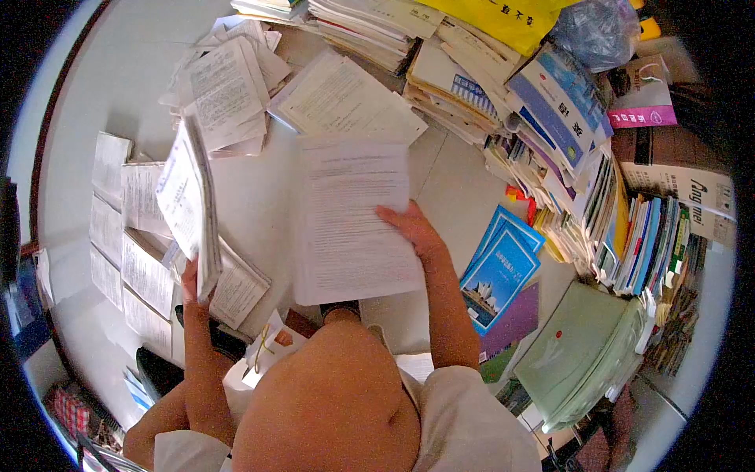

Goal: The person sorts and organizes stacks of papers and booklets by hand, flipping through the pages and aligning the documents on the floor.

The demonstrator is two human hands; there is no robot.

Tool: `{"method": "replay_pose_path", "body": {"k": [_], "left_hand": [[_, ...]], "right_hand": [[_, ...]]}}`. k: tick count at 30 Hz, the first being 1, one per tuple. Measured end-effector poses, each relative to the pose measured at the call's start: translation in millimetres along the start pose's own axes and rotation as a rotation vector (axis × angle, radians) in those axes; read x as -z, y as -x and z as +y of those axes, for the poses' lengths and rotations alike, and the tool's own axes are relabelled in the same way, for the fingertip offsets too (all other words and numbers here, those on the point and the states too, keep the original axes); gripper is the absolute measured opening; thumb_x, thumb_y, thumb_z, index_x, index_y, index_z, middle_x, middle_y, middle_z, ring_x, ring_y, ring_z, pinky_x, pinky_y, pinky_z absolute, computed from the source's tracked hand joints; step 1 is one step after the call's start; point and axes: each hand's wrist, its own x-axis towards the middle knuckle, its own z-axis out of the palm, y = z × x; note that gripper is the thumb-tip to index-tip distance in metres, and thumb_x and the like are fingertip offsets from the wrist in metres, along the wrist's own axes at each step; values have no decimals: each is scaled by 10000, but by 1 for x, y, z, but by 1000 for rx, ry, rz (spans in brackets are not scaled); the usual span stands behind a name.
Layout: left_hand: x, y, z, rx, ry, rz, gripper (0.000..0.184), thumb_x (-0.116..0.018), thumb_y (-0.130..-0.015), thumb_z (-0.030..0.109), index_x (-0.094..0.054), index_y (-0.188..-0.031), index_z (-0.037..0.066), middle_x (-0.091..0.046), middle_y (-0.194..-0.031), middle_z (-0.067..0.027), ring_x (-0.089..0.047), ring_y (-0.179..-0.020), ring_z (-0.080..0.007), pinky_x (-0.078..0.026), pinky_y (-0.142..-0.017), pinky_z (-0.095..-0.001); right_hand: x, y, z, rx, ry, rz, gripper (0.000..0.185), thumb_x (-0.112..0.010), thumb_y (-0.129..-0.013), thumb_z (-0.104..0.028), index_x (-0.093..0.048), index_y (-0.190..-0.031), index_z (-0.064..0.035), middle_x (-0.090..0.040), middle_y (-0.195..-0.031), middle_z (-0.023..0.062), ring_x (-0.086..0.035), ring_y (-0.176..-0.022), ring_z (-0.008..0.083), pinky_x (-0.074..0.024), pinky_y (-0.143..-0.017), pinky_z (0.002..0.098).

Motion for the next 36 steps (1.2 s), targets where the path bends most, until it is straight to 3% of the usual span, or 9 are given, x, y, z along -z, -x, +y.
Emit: {"method": "replay_pose_path", "body": {"k": [6, 12, 21, 25, 28, 30, 31, 33, 36], "left_hand": [[-48, 6, 6, 100, -104, -50, 606, -660, -897, 112, -432, -1446, -5, -625, -1301, -140, -646, -1142, -263, -538, -998, -378], [-79, 7, -49, 398, -287, -129, 482, -688, -921, 74, -511, -1358, -28, -643, -1284, -144, -638, -1145, -234, -548, -958, -365], [-80, -4, -87, 231, -352, -219, 491, -683, -949, 138, -496, -1377, -12, -650, -1275, -136, -648, -1107, -241, -547, -942, -373], [-77, -10, -81, 223, -463, -227, 404, -676, -959, 137, -535, -1293, -42, -668, -1223, -145, -635, -1117, -201, -528, -938, -334], [-73, -18, -79, 157, -898, -214, 460, -705, -950, 201, -534, -1287, -60, -671, -1195, -164, -639, -1096, -205, -516, -939, -337], [-112, -5, -40, 307, -1304, -2, 531, -740, -925, 268, -533, -1273, -74, -671, -1166, -181, -640, -1082, -210, -511, -938, -351], [-102, -9, -46, 307, -1302, -2, 531, -740, -925, 268, -533, -1273, -74, -671, -1166, -181, -640, -1082, -210, -511, -938, -351], [-72, -23, -62, 119, -631, 64, 567, -777, -891, 297, -542, -1250, -74, -679, -1124, -179, -652, -1045, -218, -524, -906, -355], [-98, -12, -42, 144, -417, 13, 547, -786, -885, 276, -550, -1249, -56, -686, -1099, -160, -657, -1011, -211, -531, -878, -355]], "right_hand": [[-73, -21, 11, -41, 172, -195, 434, -723, -923, -190, -618, -1282, 30, -701, -1161, 114, -665, -1023, 199, -535, -921, 355], [-79, -47, 52, -30, 197, -288, 451, -695, -929, -202, -615, -1299, 44, -699, -1197, 142, -665, -1045, 227, -531, -926, 369], [-80, -34, 35, -306, -264, -173, 576, -667, -968, -311, -517, -1410, 26, -657, -1278, 142, -628, -1134, 231, -500, -986, 363], [-85, -46, 60, -85, 206, -201, 569, -713, -939, -267, -511, -1397, 2, -659, -1264, 136, -627, -1135, 225, -496, -997, 369], [-96, -40, 53, 51, 57, -188, 555, -775, -883, -190, -534, -1350, -10, -664, -1251, 133, -636, -1114, 222, -499, -994, 379], [-99, -40, 47, 68, 134, -225, 601, -755, -882, -125, -475, -1396, 13, -629, -1295, 127, -604, -1166, 206, -482, -1015, 347], [-98, -41, 48, 69, 135, -225, 601, -755, -882, -125, -475, -1396, 13, -629, -1295, 127, -604, -1166, 206, -482, -1015, 347], [-97, -43, 54, -11, 58, -255, 603, -748, -889, -120, -466, -1406, 9, -624, -1299, 122, -600, -1170, 198, -482, -1016, 345], [-114, -32, 40, 56, 21, -208, 576, -736, -902, -120, -475, -1403, -3, -627, -1287, 113, -604, -1155, 192, -491, -998, 343]]}}
